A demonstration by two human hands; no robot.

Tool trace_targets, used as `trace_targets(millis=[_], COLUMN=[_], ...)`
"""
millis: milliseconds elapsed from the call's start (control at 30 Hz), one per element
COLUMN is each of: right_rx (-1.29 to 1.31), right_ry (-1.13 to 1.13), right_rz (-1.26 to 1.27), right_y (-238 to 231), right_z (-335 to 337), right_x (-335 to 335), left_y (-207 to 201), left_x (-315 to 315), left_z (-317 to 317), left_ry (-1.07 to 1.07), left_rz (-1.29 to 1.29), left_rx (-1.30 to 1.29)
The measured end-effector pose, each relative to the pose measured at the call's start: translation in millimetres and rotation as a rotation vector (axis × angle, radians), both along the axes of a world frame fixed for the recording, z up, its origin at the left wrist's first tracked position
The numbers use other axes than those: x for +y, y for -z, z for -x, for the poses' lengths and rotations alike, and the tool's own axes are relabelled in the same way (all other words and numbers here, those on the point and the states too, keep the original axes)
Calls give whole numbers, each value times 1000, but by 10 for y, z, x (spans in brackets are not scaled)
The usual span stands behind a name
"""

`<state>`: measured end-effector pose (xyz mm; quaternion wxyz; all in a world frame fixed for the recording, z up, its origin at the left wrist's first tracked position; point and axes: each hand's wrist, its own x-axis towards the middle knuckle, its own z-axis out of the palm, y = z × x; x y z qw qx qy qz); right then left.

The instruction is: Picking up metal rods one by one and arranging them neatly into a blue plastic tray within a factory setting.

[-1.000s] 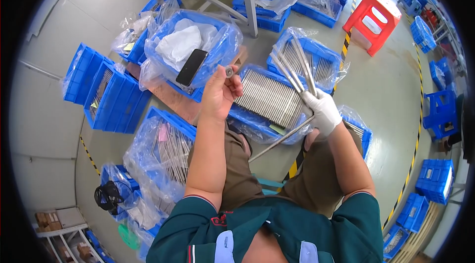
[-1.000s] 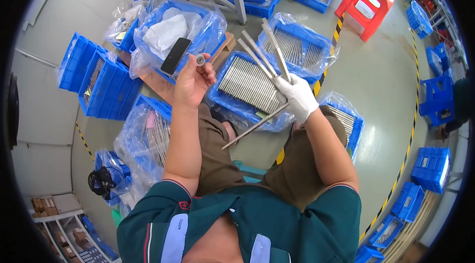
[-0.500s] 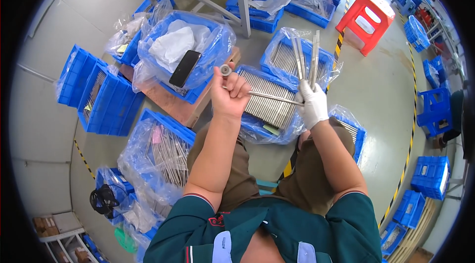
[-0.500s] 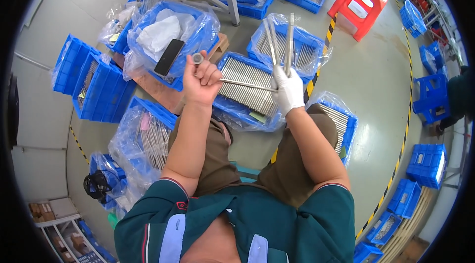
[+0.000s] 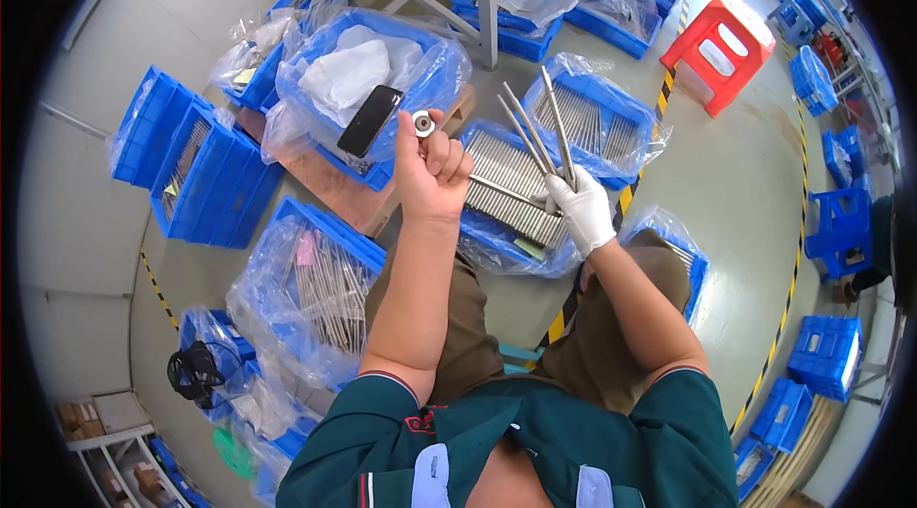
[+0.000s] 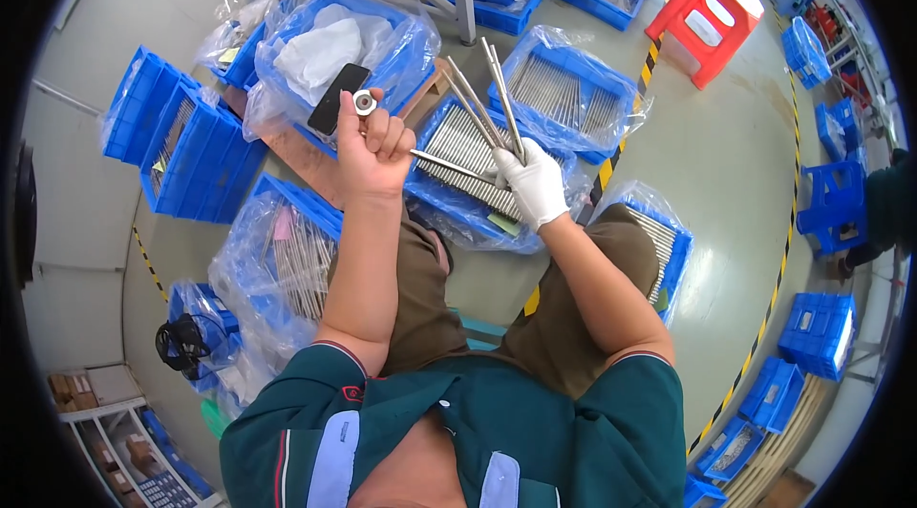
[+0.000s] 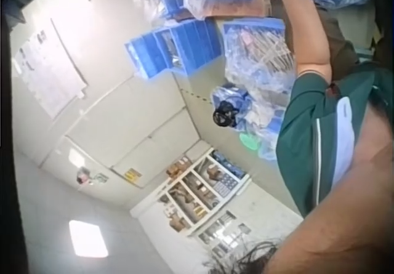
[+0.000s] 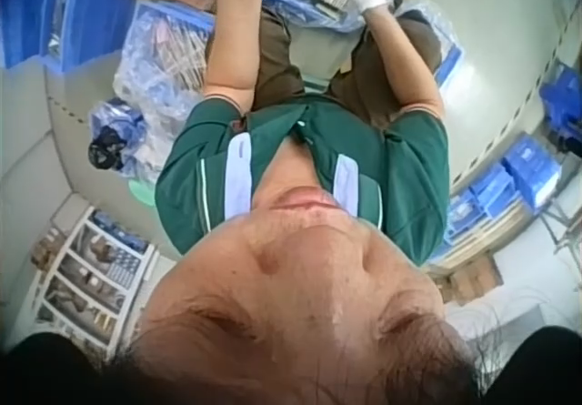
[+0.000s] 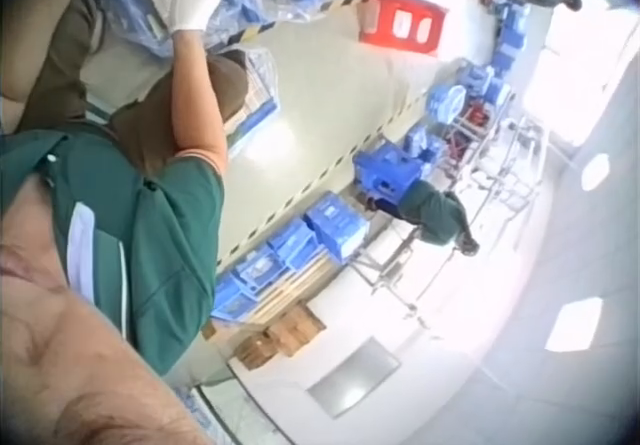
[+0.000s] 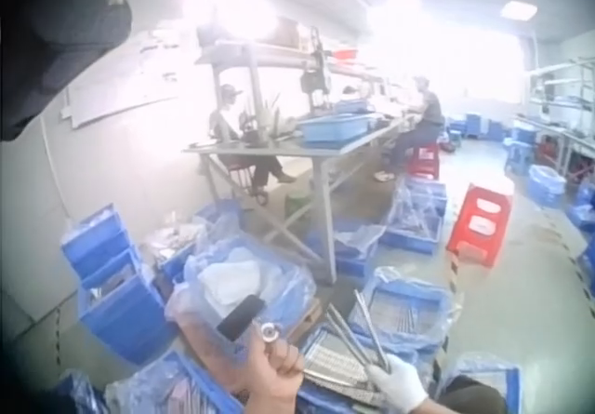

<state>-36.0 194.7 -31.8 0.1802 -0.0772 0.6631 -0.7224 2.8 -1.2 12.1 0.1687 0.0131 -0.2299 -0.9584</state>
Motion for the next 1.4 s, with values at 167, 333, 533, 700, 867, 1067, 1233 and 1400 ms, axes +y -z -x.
trace_targets(millis=[167, 333, 533, 700, 867, 1067, 1233, 1400], right_rx=[-20, -70, 145, 342, -240, -356, -422, -423], right_ry=[18, 70, 101, 33, -269, -556, -602, -601], right_rz=[10, -89, -337, -491, -248, 92, 117, 107], right_y=[-111, -200, -249, -103, -490, -339, -327, -331], right_z=[-72, -149, -135, -119, -194, -245, -200, -173], right_x=[-57, -97, -42, 64, 202, 362, 410, 450], left_y=[56, 27, 34, -82, 126, 104, 94, 97], left_x=[173, 192, 293, 207, -198, -24, -11, 9], left_z=[50, 69, 90, 78, 55, 49, 45, 73], left_ry=[-56, -82, -51, -82, -192, 153, 241, 264], left_rz=[-59, -75, -46, -68, 53, 351, 417, 404], left_rx=[-39, -29, 44, 23, -166, -106, -45, -70])
